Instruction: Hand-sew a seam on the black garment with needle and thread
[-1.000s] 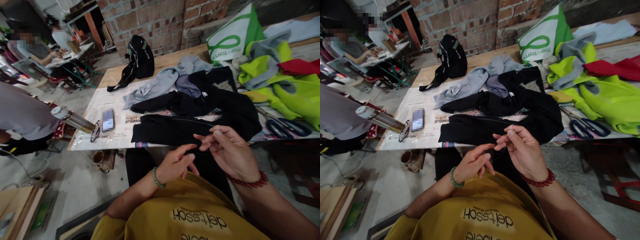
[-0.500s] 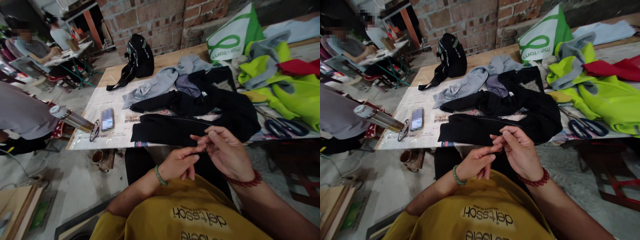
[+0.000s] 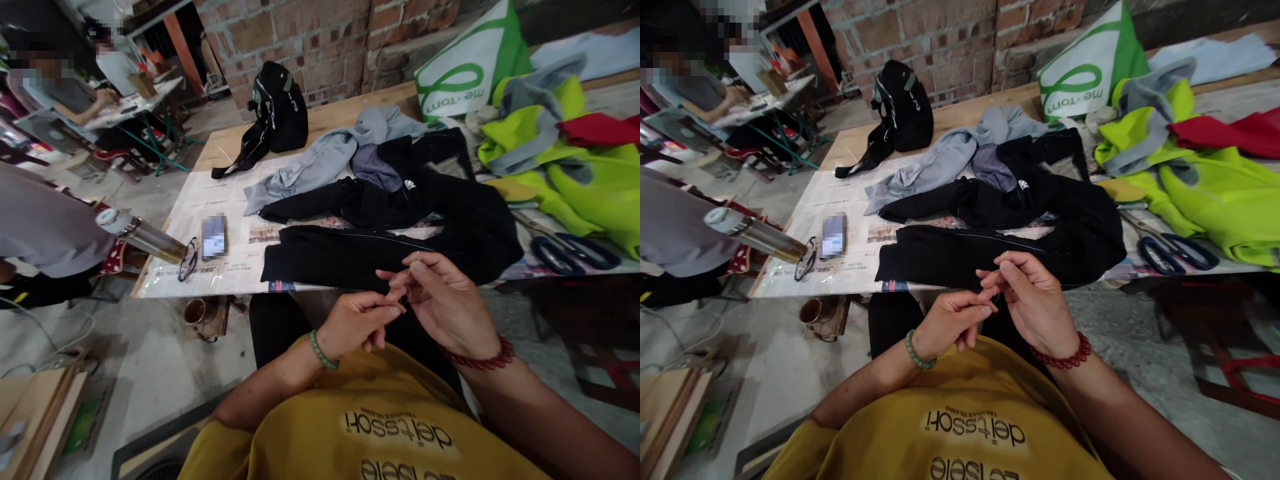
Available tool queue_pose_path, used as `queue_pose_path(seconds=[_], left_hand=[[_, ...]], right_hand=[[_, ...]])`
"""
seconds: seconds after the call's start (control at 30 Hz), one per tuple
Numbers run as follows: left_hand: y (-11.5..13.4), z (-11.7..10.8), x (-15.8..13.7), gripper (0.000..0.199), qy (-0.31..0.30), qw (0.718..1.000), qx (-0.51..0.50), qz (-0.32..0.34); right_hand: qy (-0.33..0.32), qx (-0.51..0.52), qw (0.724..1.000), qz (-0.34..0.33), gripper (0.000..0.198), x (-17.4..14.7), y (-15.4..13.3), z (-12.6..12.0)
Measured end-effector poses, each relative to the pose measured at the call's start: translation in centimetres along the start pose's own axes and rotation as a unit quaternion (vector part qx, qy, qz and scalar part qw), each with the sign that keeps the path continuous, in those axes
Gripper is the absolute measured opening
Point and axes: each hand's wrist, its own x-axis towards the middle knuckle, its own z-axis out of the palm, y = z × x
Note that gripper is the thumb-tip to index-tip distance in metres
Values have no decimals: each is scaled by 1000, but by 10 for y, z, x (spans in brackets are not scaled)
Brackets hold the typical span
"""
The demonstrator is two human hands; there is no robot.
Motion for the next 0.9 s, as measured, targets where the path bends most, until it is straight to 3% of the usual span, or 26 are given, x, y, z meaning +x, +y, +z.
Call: queue_pose_path(seconds=[0.2, 0.57, 0.9], left_hand=[[-1, -3, 0, 27, 34, 999, -22, -4], [-15, -16, 1, 23, 12, 992, -121, 8], [-23, -30, -5, 22, -48, 983, -174, 39]], right_hand=[[7, 1, 999, -36, 14, 2, 0, -6], [88, 4, 986, -141, 16, 11, -20, -11], [74, 32, 996, -43, 22, 8, -12, -7]])
